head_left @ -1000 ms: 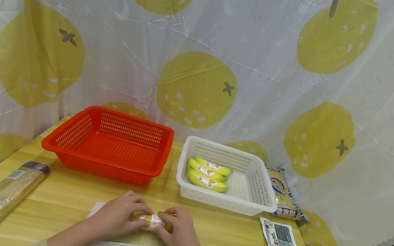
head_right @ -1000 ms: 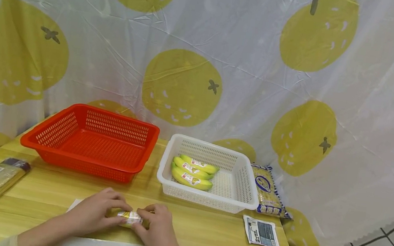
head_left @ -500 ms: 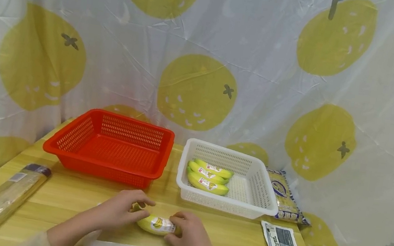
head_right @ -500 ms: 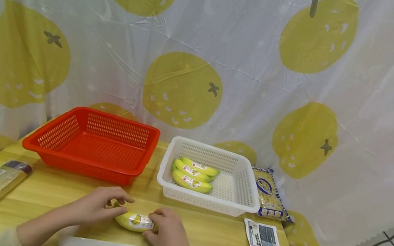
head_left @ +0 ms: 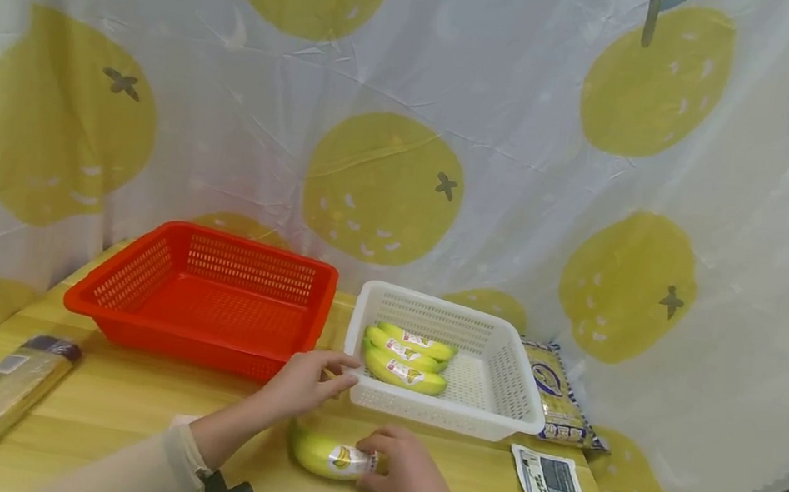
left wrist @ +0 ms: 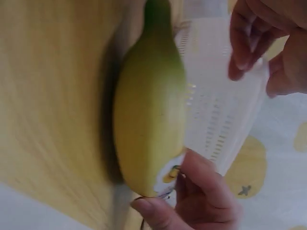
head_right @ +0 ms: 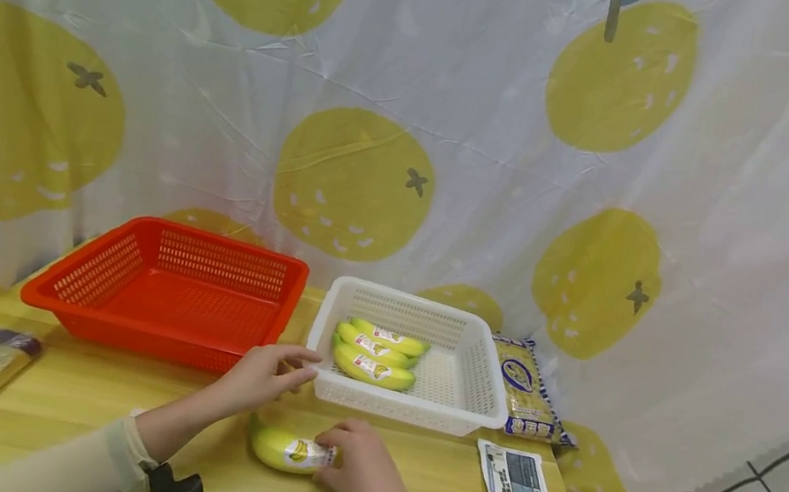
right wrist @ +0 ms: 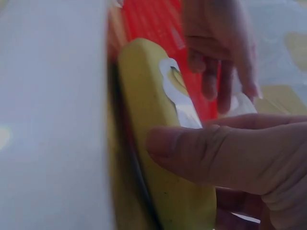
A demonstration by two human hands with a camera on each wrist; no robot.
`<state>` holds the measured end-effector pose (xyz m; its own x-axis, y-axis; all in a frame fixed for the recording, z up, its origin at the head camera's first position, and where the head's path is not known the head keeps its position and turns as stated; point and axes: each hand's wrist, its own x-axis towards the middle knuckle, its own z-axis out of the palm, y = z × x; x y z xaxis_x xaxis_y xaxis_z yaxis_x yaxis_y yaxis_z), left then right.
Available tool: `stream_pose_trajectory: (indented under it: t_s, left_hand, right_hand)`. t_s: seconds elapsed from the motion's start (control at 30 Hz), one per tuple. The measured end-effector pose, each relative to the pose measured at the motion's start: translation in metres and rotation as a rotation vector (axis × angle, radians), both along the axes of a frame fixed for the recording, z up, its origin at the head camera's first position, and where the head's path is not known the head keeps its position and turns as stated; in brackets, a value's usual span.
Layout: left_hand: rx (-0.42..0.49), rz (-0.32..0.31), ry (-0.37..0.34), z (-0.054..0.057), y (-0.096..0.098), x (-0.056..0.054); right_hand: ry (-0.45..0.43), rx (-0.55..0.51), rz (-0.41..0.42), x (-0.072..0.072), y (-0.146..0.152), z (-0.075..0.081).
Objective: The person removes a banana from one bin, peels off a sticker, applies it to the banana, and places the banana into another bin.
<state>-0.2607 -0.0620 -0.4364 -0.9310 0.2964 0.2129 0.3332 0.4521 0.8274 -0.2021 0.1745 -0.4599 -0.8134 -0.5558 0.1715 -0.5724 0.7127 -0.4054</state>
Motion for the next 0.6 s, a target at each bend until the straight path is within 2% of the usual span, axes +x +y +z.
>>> stream_pose_trajectory:
  t_s: [0.1,0.27,0.33,0.43,0.5,0.53,0.57,0.6]
  left_hand:
    - [0.145,0.058,-0.022,-0.018,0.002,-0.001]
    - [0.26,0.104,-0.01,-0.034,0.004,0.0]
    - [0.276,0.109,0.004,-0.036,0.006,-0.001]
    - [0.283,0.109,0.036,-0.039,0.009,-0.003]
    - [0.29,0.107,0.06,-0.042,0.011,-0.004]
    - [0.298,0.107,0.072,-0.043,0.012,-0.005]
    - [0.303,0.109,0.083,-0.044,0.012,-0.005]
    - [0.309,0.111,0.096,-0.046,0.013,-0.006]
  right_hand:
    - [-0.107,-0.019,-0.006,-0.002,0.006,0.003]
    - [-0.256,-0.104,0.034,-0.004,0.029,0.009]
    - [-0.289,-0.176,0.104,-0.004,0.043,0.015]
    - [-0.326,-0.34,0.291,-0.005,0.067,0.029]
    - [-0.321,-0.452,0.434,-0.008,0.082,0.042]
    - [-0.312,-0.497,0.478,-0.011,0.088,0.049]
    - [-0.292,-0.529,0.479,-0.013,0.092,0.057]
    - [-0.248,-0.542,0.438,-0.017,0.095,0.064]
